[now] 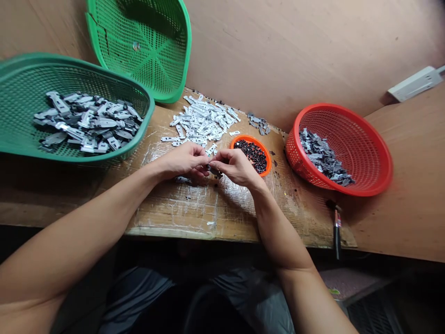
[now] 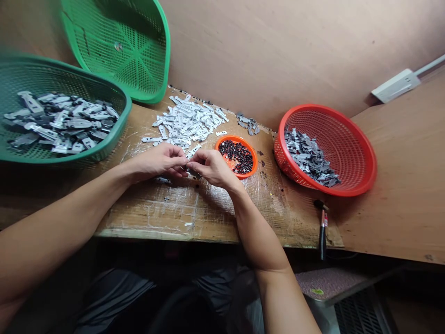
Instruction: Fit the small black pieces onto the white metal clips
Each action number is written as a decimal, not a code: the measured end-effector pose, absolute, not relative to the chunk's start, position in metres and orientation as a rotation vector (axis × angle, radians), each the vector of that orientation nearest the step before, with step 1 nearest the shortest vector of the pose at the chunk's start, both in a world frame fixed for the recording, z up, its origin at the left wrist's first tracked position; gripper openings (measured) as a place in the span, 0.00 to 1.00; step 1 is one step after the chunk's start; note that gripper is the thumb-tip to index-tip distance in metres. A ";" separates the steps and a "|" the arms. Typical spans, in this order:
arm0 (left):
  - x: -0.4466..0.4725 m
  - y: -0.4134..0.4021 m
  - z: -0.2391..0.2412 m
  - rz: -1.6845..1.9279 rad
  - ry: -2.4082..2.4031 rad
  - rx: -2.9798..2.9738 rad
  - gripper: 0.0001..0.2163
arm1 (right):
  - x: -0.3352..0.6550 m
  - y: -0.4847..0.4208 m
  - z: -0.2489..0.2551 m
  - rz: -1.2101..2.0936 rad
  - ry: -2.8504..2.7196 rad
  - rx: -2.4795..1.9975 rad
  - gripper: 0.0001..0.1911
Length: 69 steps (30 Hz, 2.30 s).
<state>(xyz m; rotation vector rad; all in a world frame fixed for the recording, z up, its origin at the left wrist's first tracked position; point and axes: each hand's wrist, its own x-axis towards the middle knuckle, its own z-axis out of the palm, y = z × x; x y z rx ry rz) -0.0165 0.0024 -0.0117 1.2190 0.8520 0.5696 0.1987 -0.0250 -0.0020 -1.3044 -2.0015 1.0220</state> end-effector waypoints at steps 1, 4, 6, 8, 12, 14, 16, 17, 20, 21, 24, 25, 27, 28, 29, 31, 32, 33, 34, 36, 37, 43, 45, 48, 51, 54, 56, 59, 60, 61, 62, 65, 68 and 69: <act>-0.016 0.003 -0.013 0.573 0.853 1.227 0.14 | 0.198 -0.026 -0.002 1.008 -2.027 -1.306 0.17; -0.016 0.003 -0.015 0.581 0.850 1.250 0.16 | 0.196 -0.028 -0.002 0.940 -2.062 -1.319 0.15; -0.016 0.004 -0.017 0.591 0.840 1.269 0.16 | 0.196 -0.028 -0.003 0.914 -2.042 -1.332 0.17; -0.015 0.004 -0.018 0.605 0.831 1.293 0.16 | 0.197 -0.027 -0.004 0.918 -2.017 -1.340 0.18; -0.014 0.004 -0.022 0.622 0.803 1.332 0.14 | 0.200 -0.024 -0.005 0.938 -1.969 -1.338 0.19; -0.013 0.004 -0.022 0.625 0.781 1.346 0.14 | 0.201 -0.023 -0.004 0.967 -1.942 -1.328 0.21; -0.013 0.003 -0.021 0.616 0.769 1.344 0.13 | 0.202 -0.023 -0.002 1.032 -1.918 -1.319 0.23; -0.013 0.002 -0.020 0.607 0.770 1.333 0.13 | 0.202 -0.023 -0.002 1.074 -1.906 -1.314 0.23; -0.012 0.000 -0.017 0.583 0.784 1.275 0.13 | 0.204 -0.022 -0.002 1.215 -1.868 -1.292 0.26; -0.012 0.000 -0.016 0.580 0.789 1.258 0.13 | 0.204 -0.022 -0.003 1.255 -1.860 -1.286 0.26; -0.011 -0.001 -0.014 0.565 0.800 1.237 0.12 | 0.207 -0.020 -0.005 1.320 -1.856 -1.285 0.26; -0.011 -0.001 -0.013 0.559 0.809 1.235 0.12 | 0.208 -0.019 -0.006 1.320 -1.862 -1.290 0.25; -0.011 -0.001 -0.012 0.549 0.841 1.229 0.11 | 0.211 -0.017 -0.007 1.290 -1.864 -1.305 0.22; -0.011 -0.001 -0.011 0.546 0.864 1.224 0.11 | 0.212 -0.016 -0.007 1.264 -1.859 -1.309 0.20; -0.011 -0.001 -0.010 0.544 0.886 1.221 0.10 | 0.214 -0.016 -0.007 1.236 -1.852 -1.306 0.18; -0.011 -0.001 -0.009 0.540 0.916 1.216 0.10 | 0.216 -0.015 -0.007 1.191 -1.848 -1.283 0.14; -0.011 0.000 -0.009 0.538 0.920 1.216 0.11 | 0.216 -0.015 -0.007 1.179 -1.858 -1.271 0.13; -0.011 0.000 -0.009 0.537 0.917 1.215 0.11 | 0.216 -0.015 -0.008 1.170 -1.875 -1.265 0.11; -0.011 0.000 -0.009 0.538 0.914 1.213 0.11 | 0.217 -0.015 -0.008 1.157 -1.896 -1.266 0.10; -0.012 0.002 -0.010 0.542 0.905 1.190 0.11 | 0.218 -0.014 -0.010 1.107 -1.942 -1.278 0.09; -0.013 0.003 -0.011 0.544 0.898 1.167 0.10 | 0.219 -0.013 -0.011 1.072 -1.965 -1.283 0.09; -0.019 0.008 -0.016 0.535 0.815 1.028 0.10 | 0.220 -0.010 -0.018 0.582 -2.134 -1.465 0.06; -0.020 0.009 -0.017 0.528 0.795 1.004 0.09 | 0.217 -0.010 -0.022 0.382 -2.240 -1.548 0.05; -0.021 0.010 -0.017 0.536 0.784 0.957 0.09 | 0.213 -0.010 -0.028 0.208 -2.392 -1.612 0.08; -0.021 0.012 -0.016 0.585 0.793 0.908 0.10 | 0.212 -0.011 -0.032 0.108 -2.456 -1.633 0.11; -0.020 0.013 -0.015 0.660 0.814 0.868 0.11 | 0.213 -0.012 -0.035 0.024 -2.477 -1.671 0.11; -0.019 0.014 -0.015 0.707 0.830 0.860 0.11 | 0.213 -0.012 -0.038 -0.007 -2.472 -1.701 0.11; -0.017 0.014 -0.014 0.768 0.851 0.883 0.11 | 0.213 -0.011 -0.043 -0.012 -2.426 -1.705 0.10; -0.016 0.014 -0.014 0.786 0.857 0.895 0.11 | 0.214 -0.010 -0.044 -0.008 -2.410 -1.691 0.10; -0.016 0.014 -0.014 0.798 0.863 0.907 0.11 | 0.215 -0.009 -0.045 0.000 -2.398 -1.670 0.09; -0.016 0.014 -0.013 0.805 0.868 0.917 0.11 | 0.216 -0.009 -0.046 0.012 -2.392 -1.645 0.09; -0.016 0.013 -0.013 0.810 0.880 0.941 0.11 | 0.221 -0.009 -0.048 0.070 -2.406 -1.591 0.09; -0.016 0.013 -0.014 0.812 0.909 0.963 0.10 | 0.224 -0.011 -0.050 0.060 -2.414 -1.594 0.10; -0.016 0.013 -0.015 0.815 0.926 0.969 0.10 | 0.224 -0.012 -0.051 0.036 -2.399 -1.600 0.10</act>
